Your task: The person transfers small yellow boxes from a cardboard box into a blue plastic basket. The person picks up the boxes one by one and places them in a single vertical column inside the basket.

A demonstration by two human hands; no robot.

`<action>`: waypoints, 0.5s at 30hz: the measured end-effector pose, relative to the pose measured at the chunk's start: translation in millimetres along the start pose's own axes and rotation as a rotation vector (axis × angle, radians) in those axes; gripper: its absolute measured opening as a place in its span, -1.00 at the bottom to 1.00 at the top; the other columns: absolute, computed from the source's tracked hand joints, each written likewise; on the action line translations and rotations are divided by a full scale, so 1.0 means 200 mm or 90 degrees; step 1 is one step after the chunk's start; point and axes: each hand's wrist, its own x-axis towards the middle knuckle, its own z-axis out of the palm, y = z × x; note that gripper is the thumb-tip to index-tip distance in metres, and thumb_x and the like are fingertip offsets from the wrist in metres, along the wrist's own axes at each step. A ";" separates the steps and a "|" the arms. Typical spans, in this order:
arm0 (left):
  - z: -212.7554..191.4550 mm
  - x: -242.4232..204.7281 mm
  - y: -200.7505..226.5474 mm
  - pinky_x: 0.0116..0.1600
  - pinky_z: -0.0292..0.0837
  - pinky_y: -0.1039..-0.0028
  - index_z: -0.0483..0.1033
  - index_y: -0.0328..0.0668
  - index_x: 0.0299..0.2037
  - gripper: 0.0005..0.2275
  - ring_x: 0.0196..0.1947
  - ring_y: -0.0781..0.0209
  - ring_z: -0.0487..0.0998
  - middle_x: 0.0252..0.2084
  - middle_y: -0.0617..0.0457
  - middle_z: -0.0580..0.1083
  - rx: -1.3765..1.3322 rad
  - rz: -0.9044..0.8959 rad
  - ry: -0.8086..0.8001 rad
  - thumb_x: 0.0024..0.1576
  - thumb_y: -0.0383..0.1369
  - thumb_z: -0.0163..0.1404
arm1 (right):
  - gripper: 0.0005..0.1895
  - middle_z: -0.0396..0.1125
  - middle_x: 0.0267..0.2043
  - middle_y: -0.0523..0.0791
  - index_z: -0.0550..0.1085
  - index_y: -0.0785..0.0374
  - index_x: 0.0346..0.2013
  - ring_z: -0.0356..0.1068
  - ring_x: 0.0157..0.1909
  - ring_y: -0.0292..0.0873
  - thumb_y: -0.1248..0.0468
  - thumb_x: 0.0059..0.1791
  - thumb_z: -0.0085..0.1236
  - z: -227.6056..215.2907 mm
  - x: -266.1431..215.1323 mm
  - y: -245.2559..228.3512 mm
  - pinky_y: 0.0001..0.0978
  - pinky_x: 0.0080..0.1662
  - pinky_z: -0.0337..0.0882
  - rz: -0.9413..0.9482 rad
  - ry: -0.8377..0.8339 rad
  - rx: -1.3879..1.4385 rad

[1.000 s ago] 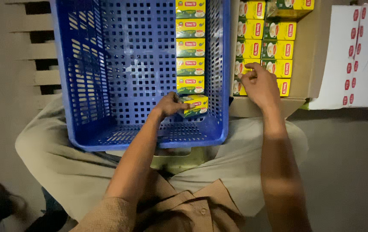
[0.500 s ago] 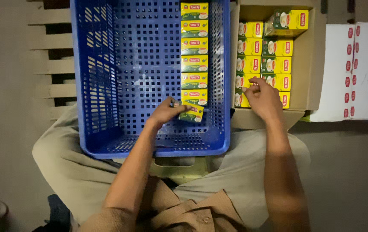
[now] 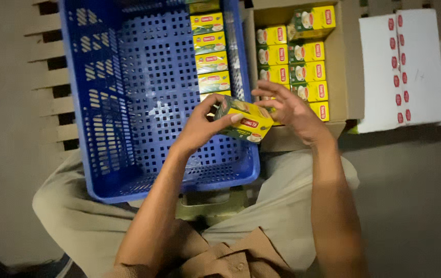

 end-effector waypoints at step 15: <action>0.31 0.14 -0.21 0.39 0.30 0.27 0.39 -0.10 0.37 -0.27 0.22 0.12 0.43 0.14 -0.01 0.48 -0.247 0.048 -0.029 0.38 0.34 -0.46 | -0.30 0.36 0.14 -0.12 0.43 0.37 0.38 0.44 0.22 -0.25 0.35 -0.04 0.47 -0.10 -0.07 0.04 -0.36 0.27 0.49 -0.022 0.048 0.053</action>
